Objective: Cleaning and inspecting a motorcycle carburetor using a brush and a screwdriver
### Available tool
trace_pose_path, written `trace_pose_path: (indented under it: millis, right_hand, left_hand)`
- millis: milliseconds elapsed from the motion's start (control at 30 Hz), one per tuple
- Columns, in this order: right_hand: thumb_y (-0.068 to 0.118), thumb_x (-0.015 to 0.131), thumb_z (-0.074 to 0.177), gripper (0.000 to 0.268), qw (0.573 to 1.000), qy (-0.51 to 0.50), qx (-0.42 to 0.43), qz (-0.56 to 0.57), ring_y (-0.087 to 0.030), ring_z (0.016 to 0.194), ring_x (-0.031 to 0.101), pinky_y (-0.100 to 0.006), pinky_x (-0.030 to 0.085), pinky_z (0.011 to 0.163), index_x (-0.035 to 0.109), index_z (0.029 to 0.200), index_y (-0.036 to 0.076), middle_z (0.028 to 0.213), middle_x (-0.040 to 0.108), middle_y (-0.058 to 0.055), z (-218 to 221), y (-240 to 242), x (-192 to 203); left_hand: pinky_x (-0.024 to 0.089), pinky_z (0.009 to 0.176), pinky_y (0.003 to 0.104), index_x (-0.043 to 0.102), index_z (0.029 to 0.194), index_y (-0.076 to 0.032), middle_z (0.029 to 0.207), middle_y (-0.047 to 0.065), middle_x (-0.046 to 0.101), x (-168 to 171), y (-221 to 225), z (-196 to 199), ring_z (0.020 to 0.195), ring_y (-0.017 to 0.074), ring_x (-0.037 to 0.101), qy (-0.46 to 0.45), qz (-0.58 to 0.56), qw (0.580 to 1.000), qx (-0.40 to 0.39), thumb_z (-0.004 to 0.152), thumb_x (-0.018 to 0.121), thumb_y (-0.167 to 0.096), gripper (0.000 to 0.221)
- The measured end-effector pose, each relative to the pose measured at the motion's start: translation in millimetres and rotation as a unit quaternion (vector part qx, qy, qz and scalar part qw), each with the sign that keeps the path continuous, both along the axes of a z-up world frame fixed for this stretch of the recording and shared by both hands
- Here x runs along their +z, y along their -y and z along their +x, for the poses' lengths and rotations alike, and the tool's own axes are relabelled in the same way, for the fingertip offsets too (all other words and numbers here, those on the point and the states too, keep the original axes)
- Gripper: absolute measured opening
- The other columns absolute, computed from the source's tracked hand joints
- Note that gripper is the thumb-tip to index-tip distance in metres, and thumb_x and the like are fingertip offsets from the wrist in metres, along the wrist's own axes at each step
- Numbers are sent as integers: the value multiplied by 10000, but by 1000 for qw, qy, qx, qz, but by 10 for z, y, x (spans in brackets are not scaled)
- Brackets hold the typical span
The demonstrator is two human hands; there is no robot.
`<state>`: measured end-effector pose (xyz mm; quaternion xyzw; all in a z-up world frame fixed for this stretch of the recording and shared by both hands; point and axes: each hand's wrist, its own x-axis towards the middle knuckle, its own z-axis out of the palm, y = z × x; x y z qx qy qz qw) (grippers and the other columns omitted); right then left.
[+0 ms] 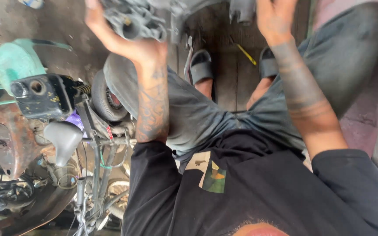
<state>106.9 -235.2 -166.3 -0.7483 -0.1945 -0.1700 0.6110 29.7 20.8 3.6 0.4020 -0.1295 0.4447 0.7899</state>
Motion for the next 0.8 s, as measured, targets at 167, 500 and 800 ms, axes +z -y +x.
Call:
trace_pose_path:
  millis: [167, 500, 800]
  right_hand:
    - [308, 719, 938, 252, 927, -139, 29, -346, -401, 760, 642, -500, 532, 693, 716, 1007, 65, 879, 699, -178, 262, -168, -1505]
    - [323, 784, 856, 280, 751, -243, 142, -597, -397, 892, 714, -526, 557, 802, 803, 1046, 118, 955, 778, -137, 72, 52, -3081]
    - [247, 767, 873, 254, 847, -120, 11, -518, -420, 760, 705, -501, 567, 699, 778, 1070, 87, 856, 751, -183, -37, -7, -3200]
  left_hand:
    - [354, 768, 362, 580, 972, -62, 907, 20, 527, -180, -297, 79, 834, 135, 459, -79, 14, 997, -5, 1019, 514, -318, 269]
    - [317, 1152, 528, 584, 1456, -39, 1419, 142, 551, -746, -819, -181, 1352, 307, 486, -73, 32, 994, -73, 1222, 403, -268, 373]
    - [420, 1077, 504, 622, 1355, -88, 1254, 100, 567, -654, -661, -200, 1217, 259, 556, -132, -3, 991, -22, 1158, 490, -300, 317]
